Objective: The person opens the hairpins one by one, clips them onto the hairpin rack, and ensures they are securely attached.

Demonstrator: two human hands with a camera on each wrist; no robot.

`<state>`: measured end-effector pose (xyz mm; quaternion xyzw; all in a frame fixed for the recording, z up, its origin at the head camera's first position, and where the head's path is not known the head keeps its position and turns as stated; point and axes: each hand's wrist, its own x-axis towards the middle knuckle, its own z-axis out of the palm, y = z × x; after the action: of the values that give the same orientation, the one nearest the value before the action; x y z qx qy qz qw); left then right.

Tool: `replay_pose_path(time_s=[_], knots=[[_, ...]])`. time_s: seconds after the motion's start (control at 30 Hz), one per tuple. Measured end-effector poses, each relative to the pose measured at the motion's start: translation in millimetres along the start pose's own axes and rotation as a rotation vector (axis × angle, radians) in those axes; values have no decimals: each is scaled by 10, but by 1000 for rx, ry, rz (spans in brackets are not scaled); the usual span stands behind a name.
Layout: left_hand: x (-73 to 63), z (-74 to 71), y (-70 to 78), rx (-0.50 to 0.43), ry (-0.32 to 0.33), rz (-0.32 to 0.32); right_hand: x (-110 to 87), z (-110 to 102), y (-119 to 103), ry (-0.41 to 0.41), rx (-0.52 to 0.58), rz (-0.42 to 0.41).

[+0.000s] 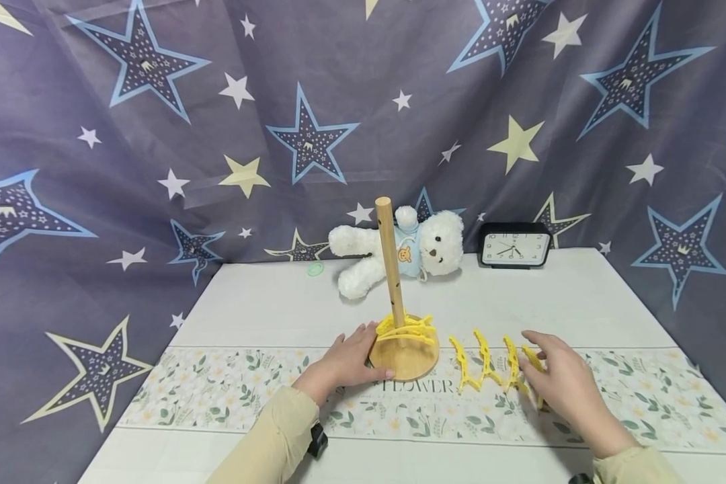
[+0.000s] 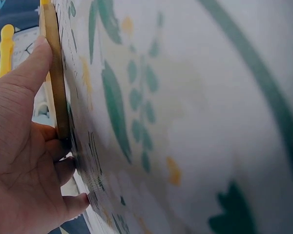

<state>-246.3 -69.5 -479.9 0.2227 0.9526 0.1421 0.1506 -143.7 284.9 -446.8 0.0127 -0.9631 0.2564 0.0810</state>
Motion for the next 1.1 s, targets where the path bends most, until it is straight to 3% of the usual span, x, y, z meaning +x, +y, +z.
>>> replay_pose_path(time_s=[0.33, 0.67, 0.87, 1.1], knots=[[-25, -49, 29, -4, 3, 6, -46, -51, 251, -155, -86, 66], [26, 25, -14, -1, 12, -4, -77, 8, 334, -379, -110, 228], [20, 14, 1, 1, 6, -3, -82, 12, 347, -401, -143, 219], [-14, -23, 14, 0, 4, 5, -34, -85, 329, -349, -145, 166]])
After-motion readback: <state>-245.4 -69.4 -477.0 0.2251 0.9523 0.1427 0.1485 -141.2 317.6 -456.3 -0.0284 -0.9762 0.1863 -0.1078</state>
